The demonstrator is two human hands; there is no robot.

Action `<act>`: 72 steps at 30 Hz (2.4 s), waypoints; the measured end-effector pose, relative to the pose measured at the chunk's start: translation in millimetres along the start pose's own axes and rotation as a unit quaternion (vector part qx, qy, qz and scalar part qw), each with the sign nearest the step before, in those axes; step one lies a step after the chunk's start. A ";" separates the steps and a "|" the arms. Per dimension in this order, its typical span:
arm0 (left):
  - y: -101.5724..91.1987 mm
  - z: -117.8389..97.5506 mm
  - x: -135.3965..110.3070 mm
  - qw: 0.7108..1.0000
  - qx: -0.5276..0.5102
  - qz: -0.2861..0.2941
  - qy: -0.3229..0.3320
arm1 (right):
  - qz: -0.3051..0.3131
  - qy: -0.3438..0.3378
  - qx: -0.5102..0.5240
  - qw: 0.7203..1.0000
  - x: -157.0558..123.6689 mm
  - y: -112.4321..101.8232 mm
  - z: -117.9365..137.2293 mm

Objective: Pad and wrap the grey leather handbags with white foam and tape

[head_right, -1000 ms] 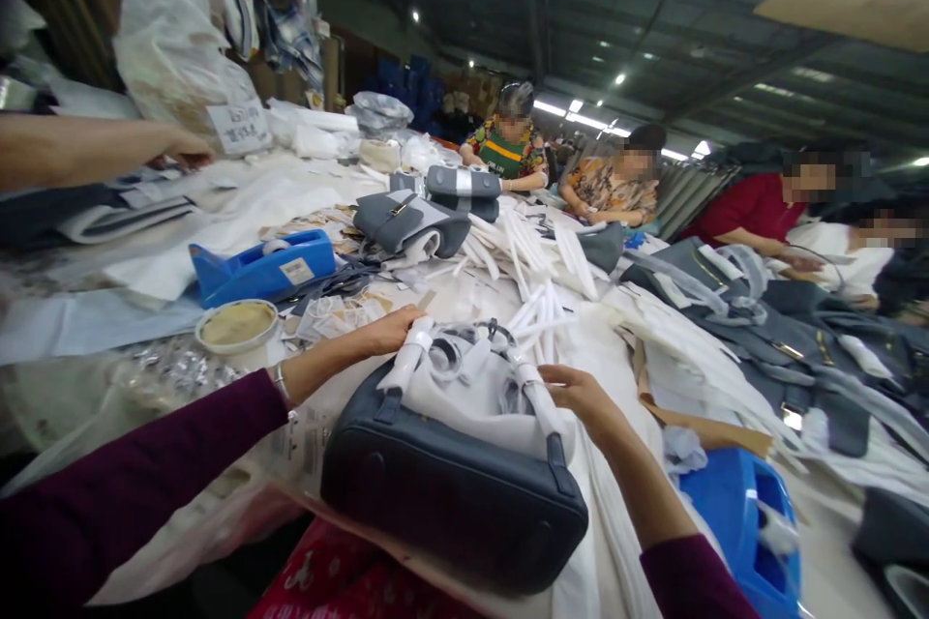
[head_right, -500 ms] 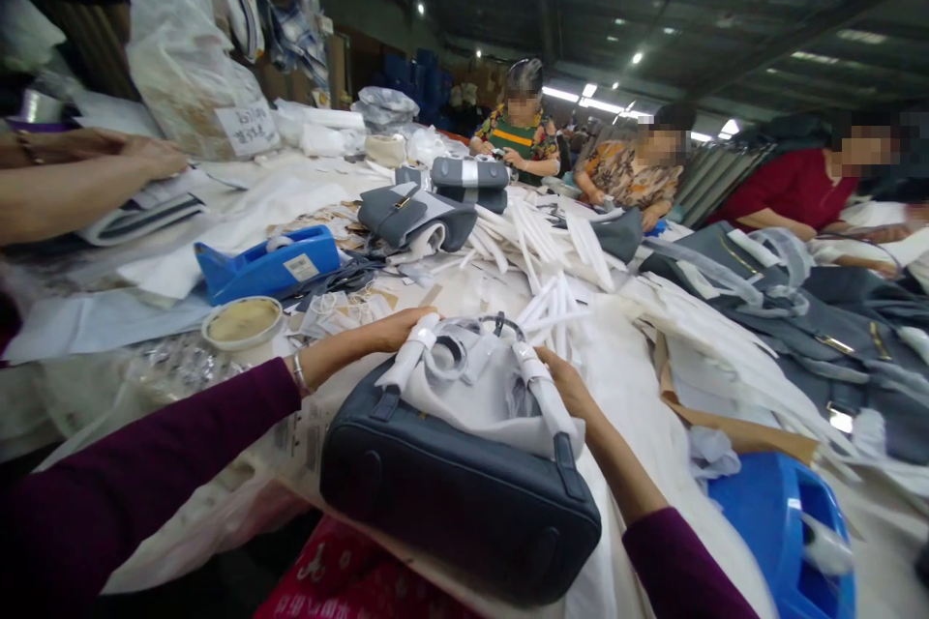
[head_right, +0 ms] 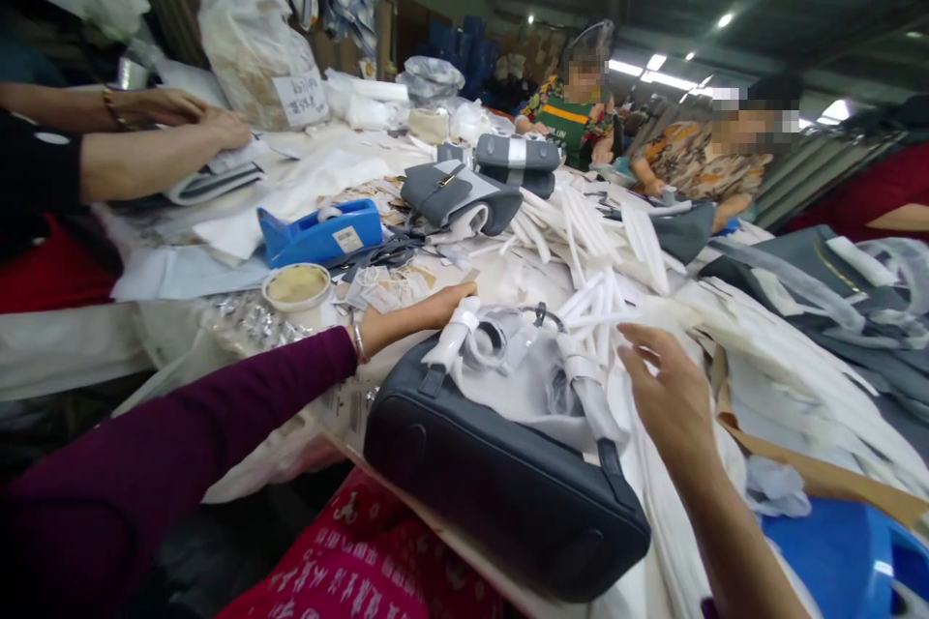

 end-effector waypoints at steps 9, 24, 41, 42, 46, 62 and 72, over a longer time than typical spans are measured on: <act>-23.0 -18.1 -33.3 0.991 0.058 -0.103 -0.061 | 0.279 -0.273 -0.145 0.909 -95.4 19.9 90.6; 11.3 -52.5 -163.9 0.860 -0.450 -0.201 -0.135 | 0.188 -0.358 -0.187 0.895 -114.0 48.7 100.2; 22.9 -45.4 -154.2 0.916 -0.394 -0.062 -0.041 | 0.210 -0.360 -0.083 0.905 -112.9 46.0 106.1; 22.1 -43.6 -153.0 0.922 -0.383 -0.051 -0.032 | 0.204 -0.362 -0.079 0.906 -113.1 45.5 105.0; 21.9 -39.0 -151.9 0.931 -0.359 -0.054 0.025 | 0.180 -0.359 -0.075 0.913 -114.0 41.4 101.7; 17.5 -44.5 -158.7 0.921 -0.367 -0.133 -0.011 | 0.045 -0.368 -0.280 0.886 -144.5 36.5 170.9; 20.6 -37.5 -148.4 0.945 -0.304 -0.121 -0.016 | 0.011 -0.282 -0.080 0.956 -161.1 60.5 156.8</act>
Point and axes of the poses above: each hand's wrist, its own x-axis towards the middle knuckle, its own y-axis out of the palm, z = x × y, the point moved 2 cm from there along x, towards the middle knuckle, and after that the axes turned 7 degrees about y, right-handed, at the moved point
